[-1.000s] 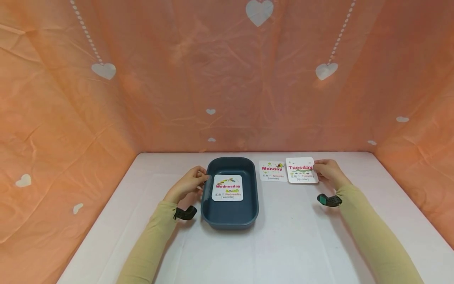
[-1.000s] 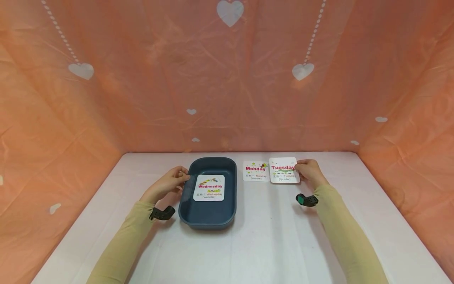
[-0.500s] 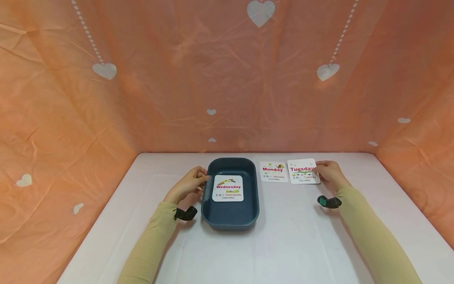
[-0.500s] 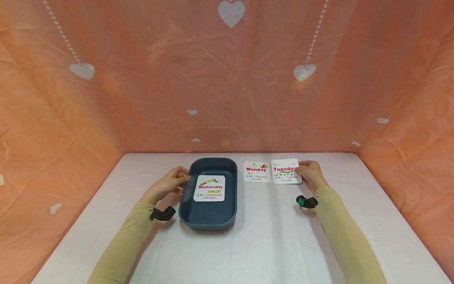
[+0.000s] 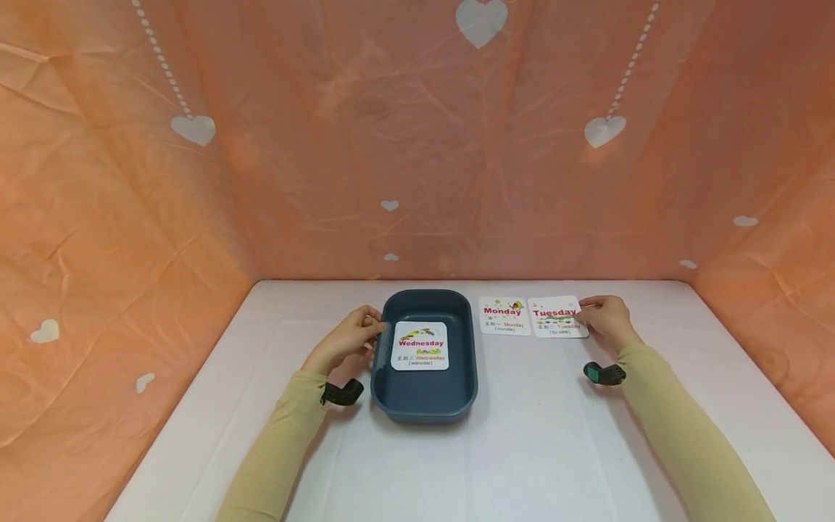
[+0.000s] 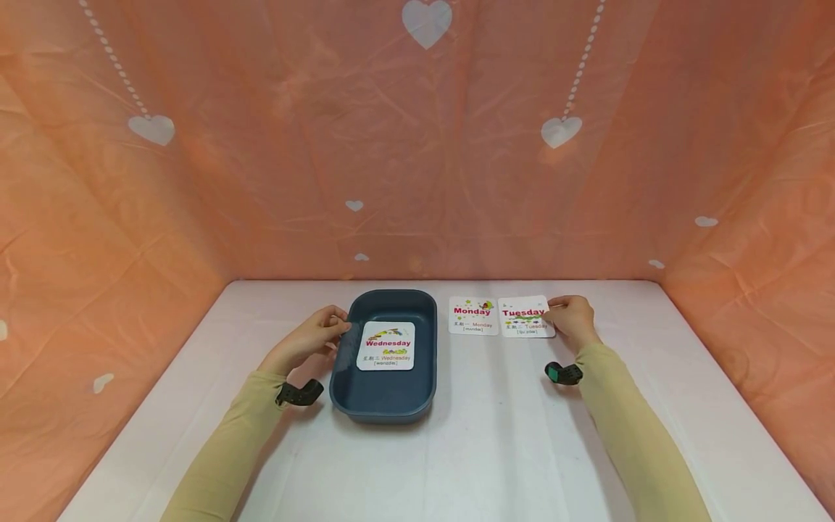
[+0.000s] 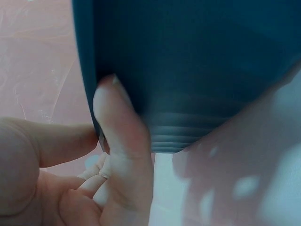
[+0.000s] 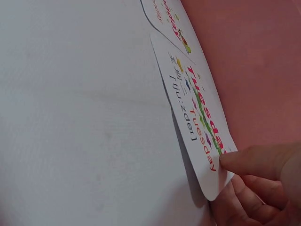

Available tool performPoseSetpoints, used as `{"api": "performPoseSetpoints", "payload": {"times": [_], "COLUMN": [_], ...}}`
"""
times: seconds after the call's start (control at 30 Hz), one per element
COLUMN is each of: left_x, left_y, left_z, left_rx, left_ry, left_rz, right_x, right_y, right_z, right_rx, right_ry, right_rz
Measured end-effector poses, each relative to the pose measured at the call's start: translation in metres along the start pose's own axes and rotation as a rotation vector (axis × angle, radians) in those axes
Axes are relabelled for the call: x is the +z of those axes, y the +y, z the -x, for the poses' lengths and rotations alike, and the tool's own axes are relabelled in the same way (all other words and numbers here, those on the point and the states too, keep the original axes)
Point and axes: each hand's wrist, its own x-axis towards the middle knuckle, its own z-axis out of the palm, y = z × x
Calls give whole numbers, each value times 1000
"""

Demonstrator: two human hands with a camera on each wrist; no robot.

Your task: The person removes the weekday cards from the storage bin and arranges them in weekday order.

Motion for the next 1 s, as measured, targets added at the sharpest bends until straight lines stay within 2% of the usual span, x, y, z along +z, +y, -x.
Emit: {"api": "performPoseSetpoints", "payload": {"times": [0.27,0.4,0.67,1.0], "left_x": [0,0,0,0], "left_y": [0,-2,-1,-1], "left_z": [0,-1,0,0], "left_rx": [-2,6,16,16], "left_ry": [1,0,1,6], "left_rz": [1,7,10,9], "right_x": [3,3,1,1], "right_y": [-5,-9,-12,-10], "right_z": [5,9,11,8], "right_rx": [-2,-9,23,23], "right_ry": [32,41,28,31], "right_rz": [-10,18,14,4]}}
